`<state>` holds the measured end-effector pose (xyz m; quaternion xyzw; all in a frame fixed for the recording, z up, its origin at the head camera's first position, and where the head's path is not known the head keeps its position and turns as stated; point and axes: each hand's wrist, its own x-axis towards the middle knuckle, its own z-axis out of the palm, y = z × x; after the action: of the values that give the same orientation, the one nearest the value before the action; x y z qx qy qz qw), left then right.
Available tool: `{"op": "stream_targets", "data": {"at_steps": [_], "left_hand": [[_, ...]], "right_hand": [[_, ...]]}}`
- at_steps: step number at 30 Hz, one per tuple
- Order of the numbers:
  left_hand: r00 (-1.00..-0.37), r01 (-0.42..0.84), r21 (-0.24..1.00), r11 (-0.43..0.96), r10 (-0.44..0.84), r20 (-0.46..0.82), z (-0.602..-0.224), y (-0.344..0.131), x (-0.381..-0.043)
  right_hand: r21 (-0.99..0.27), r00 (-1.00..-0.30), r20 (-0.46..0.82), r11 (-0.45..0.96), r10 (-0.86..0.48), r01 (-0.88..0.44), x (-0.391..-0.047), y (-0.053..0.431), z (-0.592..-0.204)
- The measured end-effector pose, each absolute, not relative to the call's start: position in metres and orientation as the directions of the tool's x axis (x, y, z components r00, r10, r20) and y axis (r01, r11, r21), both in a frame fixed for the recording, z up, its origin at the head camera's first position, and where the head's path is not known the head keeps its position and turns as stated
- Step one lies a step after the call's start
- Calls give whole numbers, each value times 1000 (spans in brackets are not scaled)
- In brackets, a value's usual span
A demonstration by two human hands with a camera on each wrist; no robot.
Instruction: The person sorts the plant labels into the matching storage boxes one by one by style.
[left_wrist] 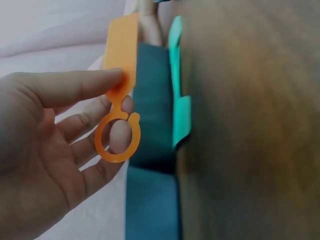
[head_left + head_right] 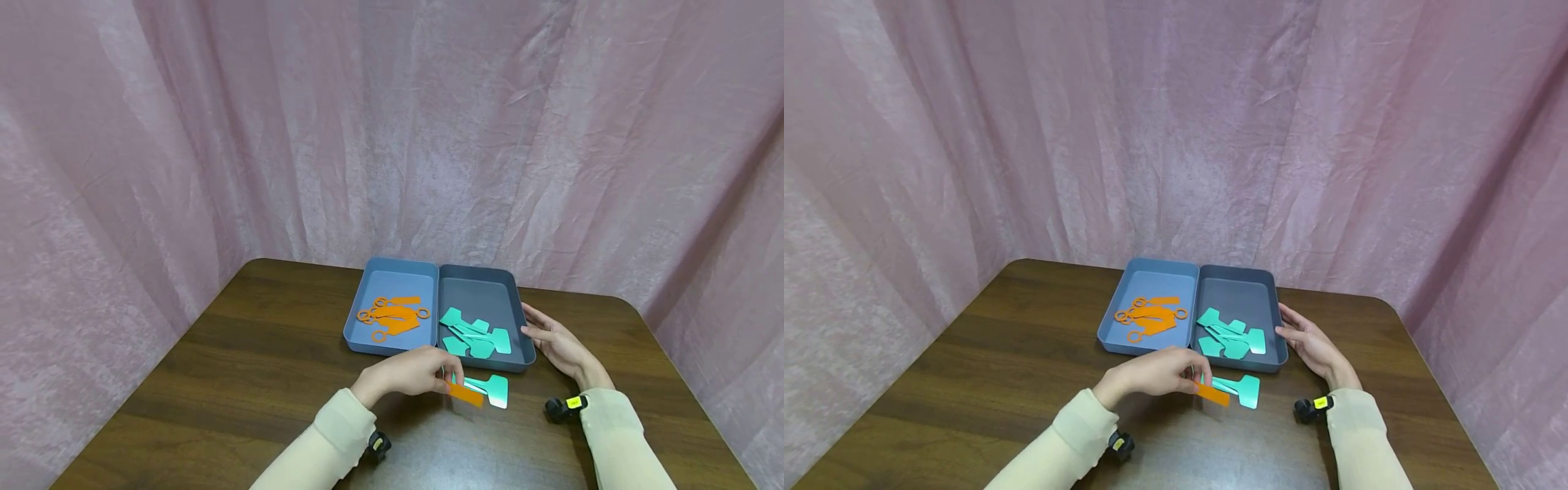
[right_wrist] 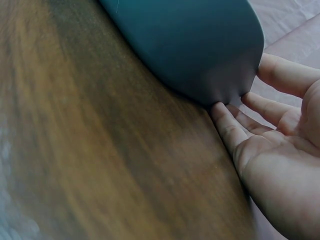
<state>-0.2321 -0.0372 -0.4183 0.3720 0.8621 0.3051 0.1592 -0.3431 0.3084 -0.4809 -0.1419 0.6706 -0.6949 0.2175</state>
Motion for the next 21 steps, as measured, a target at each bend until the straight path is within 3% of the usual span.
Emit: {"op": "stream_targets", "data": {"at_steps": [7,14,21], "left_hand": [[-718,489,713,503,696,2,-404,-54,-239],[-763,509,684,523,642,76,-397,-66,-244],[-793,476,681,557,607,58,-397,-70,-245]], "right_hand": [[-993,-866,-97,-10,-490,117,-344,308,-481],[-992,-870,-101,-15,-482,124,-344,308,-480],[-991,-873,-108,-16,-476,131,-343,308,-481]]}}
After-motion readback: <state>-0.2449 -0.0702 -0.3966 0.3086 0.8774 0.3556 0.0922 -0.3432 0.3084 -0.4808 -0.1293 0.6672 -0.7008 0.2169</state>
